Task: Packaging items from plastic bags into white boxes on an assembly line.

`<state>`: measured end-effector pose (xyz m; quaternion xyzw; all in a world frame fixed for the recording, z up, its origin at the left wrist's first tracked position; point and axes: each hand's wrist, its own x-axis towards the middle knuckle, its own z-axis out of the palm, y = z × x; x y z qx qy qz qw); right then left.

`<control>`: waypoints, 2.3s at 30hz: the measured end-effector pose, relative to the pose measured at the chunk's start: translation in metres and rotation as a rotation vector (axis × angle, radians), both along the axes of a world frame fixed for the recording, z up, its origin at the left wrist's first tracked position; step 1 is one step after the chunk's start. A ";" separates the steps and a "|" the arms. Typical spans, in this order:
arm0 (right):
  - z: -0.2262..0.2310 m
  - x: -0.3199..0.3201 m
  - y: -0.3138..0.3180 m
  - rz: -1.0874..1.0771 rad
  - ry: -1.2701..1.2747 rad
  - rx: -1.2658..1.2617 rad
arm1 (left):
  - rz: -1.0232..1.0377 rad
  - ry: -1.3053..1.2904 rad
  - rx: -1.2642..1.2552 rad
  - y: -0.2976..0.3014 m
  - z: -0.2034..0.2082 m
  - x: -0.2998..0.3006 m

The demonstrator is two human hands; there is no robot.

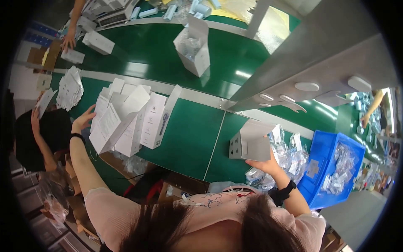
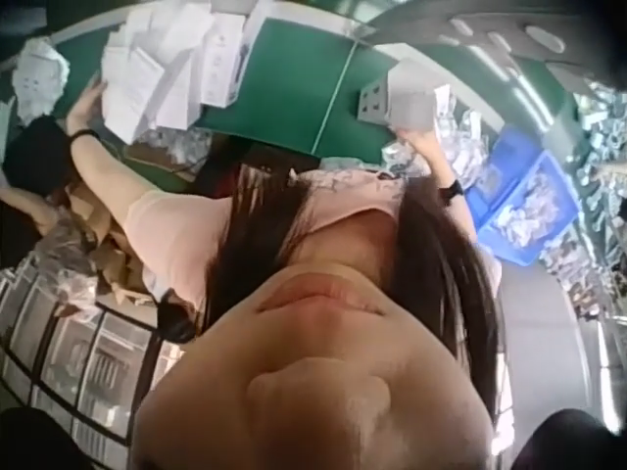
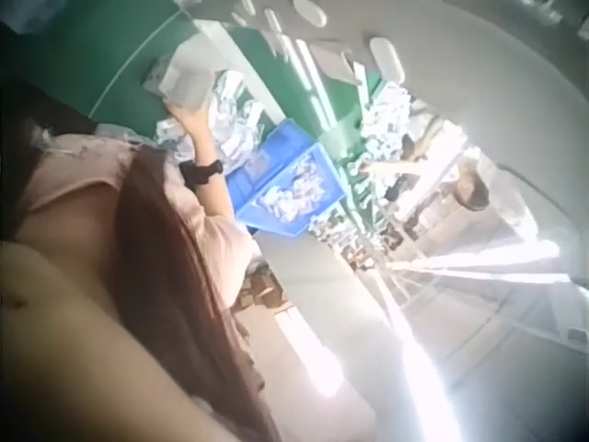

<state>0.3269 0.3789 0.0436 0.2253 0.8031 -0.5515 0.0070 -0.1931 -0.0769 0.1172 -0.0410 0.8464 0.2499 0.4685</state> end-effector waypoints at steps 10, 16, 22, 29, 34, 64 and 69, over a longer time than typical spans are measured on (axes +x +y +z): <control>0.042 -0.046 -0.023 -0.026 0.041 -0.081 | -0.195 -0.099 -0.005 0.005 0.011 -0.007; 0.094 -0.071 -0.060 0.010 0.074 0.005 | -0.381 -0.043 -0.046 0.009 0.014 0.000; 0.135 -0.060 -0.079 0.014 0.155 0.032 | -0.484 -0.013 -0.102 0.001 0.027 0.005; 0.135 -0.020 -0.061 -0.108 0.292 -0.025 | -0.378 0.627 0.223 0.080 0.181 0.124; 0.151 -0.011 -0.068 -0.001 0.398 -0.129 | -0.648 0.698 0.861 0.205 0.177 0.321; 0.071 0.105 -0.015 0.590 0.120 0.816 | 0.002 0.692 0.888 0.279 0.020 0.404; 0.057 0.087 0.008 0.368 0.176 0.799 | 0.048 0.687 0.912 0.282 0.011 0.397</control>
